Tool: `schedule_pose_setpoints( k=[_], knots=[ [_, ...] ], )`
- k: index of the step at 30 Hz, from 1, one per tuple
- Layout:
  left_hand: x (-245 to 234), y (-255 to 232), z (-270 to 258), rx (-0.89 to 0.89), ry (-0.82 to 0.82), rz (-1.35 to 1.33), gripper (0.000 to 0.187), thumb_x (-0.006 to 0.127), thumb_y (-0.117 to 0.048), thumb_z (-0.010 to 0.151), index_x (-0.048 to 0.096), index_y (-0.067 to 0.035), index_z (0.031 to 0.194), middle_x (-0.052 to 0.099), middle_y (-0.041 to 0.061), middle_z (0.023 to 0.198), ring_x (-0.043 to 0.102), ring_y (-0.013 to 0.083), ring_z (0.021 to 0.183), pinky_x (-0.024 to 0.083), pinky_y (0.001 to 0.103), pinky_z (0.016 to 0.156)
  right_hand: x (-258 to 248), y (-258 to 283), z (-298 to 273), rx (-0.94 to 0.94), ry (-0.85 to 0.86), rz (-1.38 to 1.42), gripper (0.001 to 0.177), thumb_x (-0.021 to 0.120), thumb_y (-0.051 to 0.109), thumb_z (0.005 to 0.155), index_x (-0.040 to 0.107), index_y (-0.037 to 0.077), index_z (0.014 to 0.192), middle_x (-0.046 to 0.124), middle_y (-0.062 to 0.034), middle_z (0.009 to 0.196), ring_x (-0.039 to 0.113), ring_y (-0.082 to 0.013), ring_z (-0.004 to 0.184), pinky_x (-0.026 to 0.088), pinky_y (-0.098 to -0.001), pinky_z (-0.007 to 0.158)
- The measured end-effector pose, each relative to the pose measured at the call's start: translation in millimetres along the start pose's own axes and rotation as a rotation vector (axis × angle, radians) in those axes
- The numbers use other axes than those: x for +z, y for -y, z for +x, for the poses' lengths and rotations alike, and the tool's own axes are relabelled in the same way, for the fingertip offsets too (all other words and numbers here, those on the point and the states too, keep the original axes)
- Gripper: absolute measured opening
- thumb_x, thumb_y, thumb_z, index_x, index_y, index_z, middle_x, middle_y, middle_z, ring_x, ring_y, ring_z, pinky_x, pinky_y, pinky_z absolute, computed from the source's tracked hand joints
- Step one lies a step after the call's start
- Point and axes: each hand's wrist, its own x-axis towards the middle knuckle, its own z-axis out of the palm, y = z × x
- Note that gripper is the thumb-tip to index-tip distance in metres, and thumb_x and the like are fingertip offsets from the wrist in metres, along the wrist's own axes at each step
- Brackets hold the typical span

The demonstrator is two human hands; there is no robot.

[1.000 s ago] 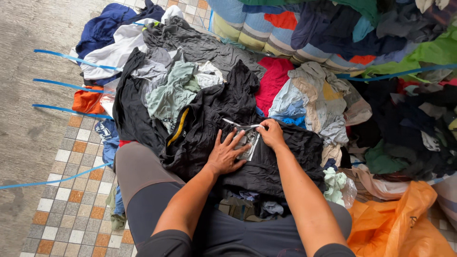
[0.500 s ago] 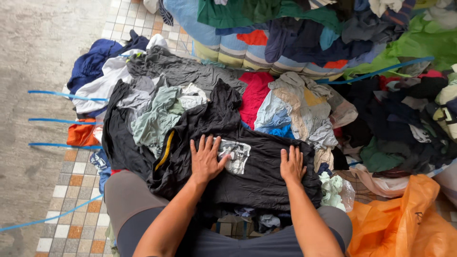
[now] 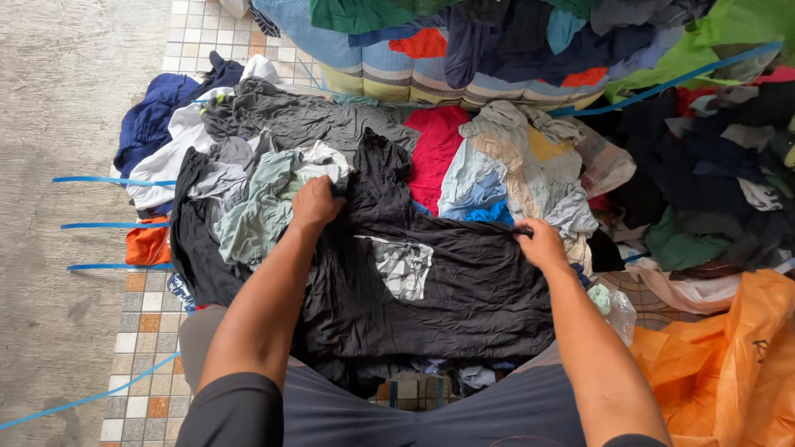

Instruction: The person sorts through a pile of clothing by hand, picking up individual shirts and shorts, smoothing them out to see the designs, and then folding or setting them aside.

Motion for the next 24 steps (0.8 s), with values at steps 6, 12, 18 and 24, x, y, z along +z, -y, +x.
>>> schedule_pose_setpoints(
  k=[6,12,18,24],
  knots=[
    [-18.8,35.4,26.4,-0.319,-0.176,-0.089,0.029,0.075,-0.042,0.089,0.083,-0.044,0.116,0.082,0.003,0.11,0.081,0.0376,0.108,0.067,0.057,0.09,-32.9,-38.0,12.0,0.024,-0.147,-0.036,0.019,0.073,0.027,0.098,0.083,0.029,0.114,0.075,-0.0086,0.115,0.074,-0.0395,0.121,0.06,-0.0552,0.101],
    [-34.0,25.7,17.7,-0.223,-0.177,-0.466,0.032,0.083,-0.026,0.089,0.084,-0.022,0.12,0.082,0.009,0.096,0.081,0.0277,0.068,0.066,0.046,0.077,-41.7,-18.7,5.7,0.035,-0.158,0.036,0.02,0.072,0.021,0.097,0.083,0.023,0.114,0.073,-0.0126,0.12,0.072,-0.043,0.12,0.057,-0.0527,0.109],
    [-73.9,44.5,-59.1,0.045,-0.1,-0.997,0.022,0.075,0.003,0.079,0.078,0.0,0.1,0.07,0.015,0.095,0.078,0.0242,0.065,0.066,0.032,0.067,-67.8,-28.5,-32.0,-0.04,-0.328,0.141,0.018,0.084,0.017,0.092,0.08,0.02,0.11,0.072,-0.0099,0.11,0.075,-0.0364,0.108,0.061,-0.0492,0.1],
    [-45.5,121.9,-155.8,0.374,0.085,-0.801,0.025,0.072,0.013,0.082,0.08,0.001,0.103,0.074,0.021,0.107,0.076,0.0392,0.099,0.062,0.052,0.094,-63.7,-71.6,-119.6,-0.178,-0.33,0.181,0.021,0.077,0.005,0.087,0.078,0.021,0.1,0.076,-0.0058,0.114,0.075,-0.0346,0.108,0.06,-0.0475,0.098]
  ],
)
